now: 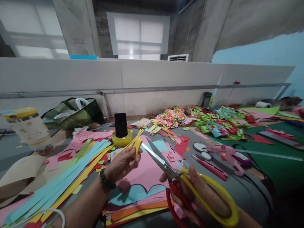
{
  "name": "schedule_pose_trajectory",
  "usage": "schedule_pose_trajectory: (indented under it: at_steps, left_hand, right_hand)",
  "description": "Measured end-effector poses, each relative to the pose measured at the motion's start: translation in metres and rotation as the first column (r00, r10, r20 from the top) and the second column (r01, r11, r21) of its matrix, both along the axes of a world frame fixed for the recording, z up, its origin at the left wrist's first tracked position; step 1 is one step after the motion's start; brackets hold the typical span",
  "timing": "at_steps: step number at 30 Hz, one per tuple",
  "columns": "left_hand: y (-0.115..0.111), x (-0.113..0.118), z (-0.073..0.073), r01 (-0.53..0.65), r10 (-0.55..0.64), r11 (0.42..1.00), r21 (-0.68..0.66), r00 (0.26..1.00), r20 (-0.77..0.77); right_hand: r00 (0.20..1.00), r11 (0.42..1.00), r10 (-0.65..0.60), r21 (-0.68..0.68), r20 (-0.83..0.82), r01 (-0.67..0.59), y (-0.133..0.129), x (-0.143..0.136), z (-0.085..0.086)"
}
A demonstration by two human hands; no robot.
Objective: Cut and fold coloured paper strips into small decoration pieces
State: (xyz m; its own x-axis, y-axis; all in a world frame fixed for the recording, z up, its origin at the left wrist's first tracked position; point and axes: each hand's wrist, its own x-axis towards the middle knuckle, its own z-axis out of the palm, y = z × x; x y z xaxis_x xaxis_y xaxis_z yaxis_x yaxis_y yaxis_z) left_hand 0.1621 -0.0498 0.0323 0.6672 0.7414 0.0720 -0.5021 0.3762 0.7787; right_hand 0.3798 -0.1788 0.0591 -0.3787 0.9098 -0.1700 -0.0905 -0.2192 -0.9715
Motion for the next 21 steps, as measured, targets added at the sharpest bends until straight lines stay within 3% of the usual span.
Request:
schedule_pose_trajectory:
  at_steps: [9, 17, 21]
  left_hand:
    - [-0.004, 0.006, -0.001, 0.014, 0.005, 0.987, 0.16, 0.993, -0.121]
    - [-0.008, 0.009, -0.001, 0.045, 0.008, 0.965, 0.257, 0.979, -0.204]
    - [-0.004, 0.009, -0.005, 0.044, 0.023, 0.954, 0.296, 0.975, -0.219]
  right_hand:
    - [0.999, 0.999, 0.035, -0.012, -0.034, -0.035, 0.006, 0.001, -0.008]
    - [0.991, 0.999, -0.038, -0.039, -0.132, 0.033, 0.01, -0.012, -0.017]
    - [0.98, 0.996, -0.085, -0.031, -0.182, 0.081, 0.011, -0.009, -0.008]
